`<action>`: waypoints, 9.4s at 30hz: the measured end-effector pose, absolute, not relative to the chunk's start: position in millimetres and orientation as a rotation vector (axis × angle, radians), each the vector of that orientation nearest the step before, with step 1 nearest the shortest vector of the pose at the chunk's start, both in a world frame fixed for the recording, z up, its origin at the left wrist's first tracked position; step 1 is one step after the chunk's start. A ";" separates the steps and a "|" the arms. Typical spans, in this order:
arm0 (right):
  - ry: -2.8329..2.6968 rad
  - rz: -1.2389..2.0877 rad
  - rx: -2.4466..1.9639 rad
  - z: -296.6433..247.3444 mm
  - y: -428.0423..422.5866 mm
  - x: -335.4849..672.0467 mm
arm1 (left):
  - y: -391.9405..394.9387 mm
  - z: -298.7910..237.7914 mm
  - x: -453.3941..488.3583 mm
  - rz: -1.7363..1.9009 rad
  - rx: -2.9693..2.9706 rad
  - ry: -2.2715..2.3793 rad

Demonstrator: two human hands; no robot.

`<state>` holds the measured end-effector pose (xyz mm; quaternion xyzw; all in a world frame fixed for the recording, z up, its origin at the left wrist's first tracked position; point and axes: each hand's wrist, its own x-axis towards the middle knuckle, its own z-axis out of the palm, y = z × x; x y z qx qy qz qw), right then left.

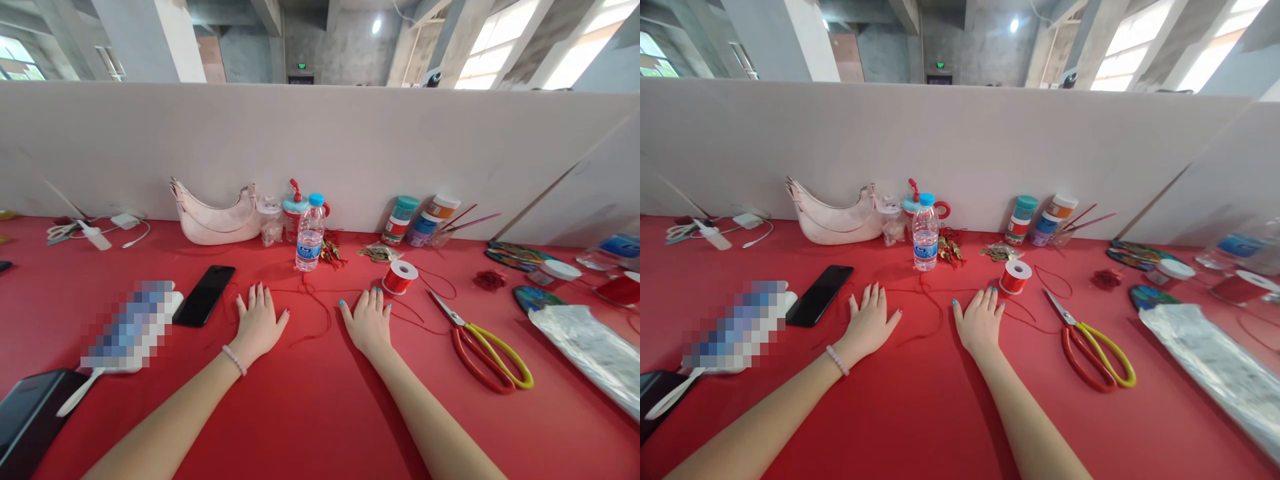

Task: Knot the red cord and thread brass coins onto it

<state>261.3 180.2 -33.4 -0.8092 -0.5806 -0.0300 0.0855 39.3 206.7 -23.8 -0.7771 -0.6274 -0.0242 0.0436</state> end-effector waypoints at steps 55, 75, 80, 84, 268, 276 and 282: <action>-1.877 -0.039 -2.440 -22.8 179.0 262.3 | 207.7 -9.5 32.9 -0.060 -2.353 -1.776; -2.496 0.342 -1.323 -5.9 168.4 260.1 | 216.0 -13.5 27.0 -0.235 -3.044 -1.013; -2.492 0.449 -1.172 -1.7 164.1 256.1 | 218.8 -20.8 28.3 -0.305 -2.792 -1.464; -2.394 0.377 -1.320 -11.9 170.1 258.7 | 220.3 -24.1 29.8 -0.263 -2.713 -1.591; -1.341 -0.064 -2.262 -11.9 121.2 315.9 | 165.8 -12.5 37.0 -0.480 -3.058 -1.180; -1.344 -0.106 -2.619 -10.1 112.9 331.4 | 168.1 -12.7 35.3 -0.643 -3.033 -1.278; -1.350 -0.170 -2.518 -11.1 115.1 329.6 | 168.3 -11.7 35.9 -0.645 -2.936 -1.371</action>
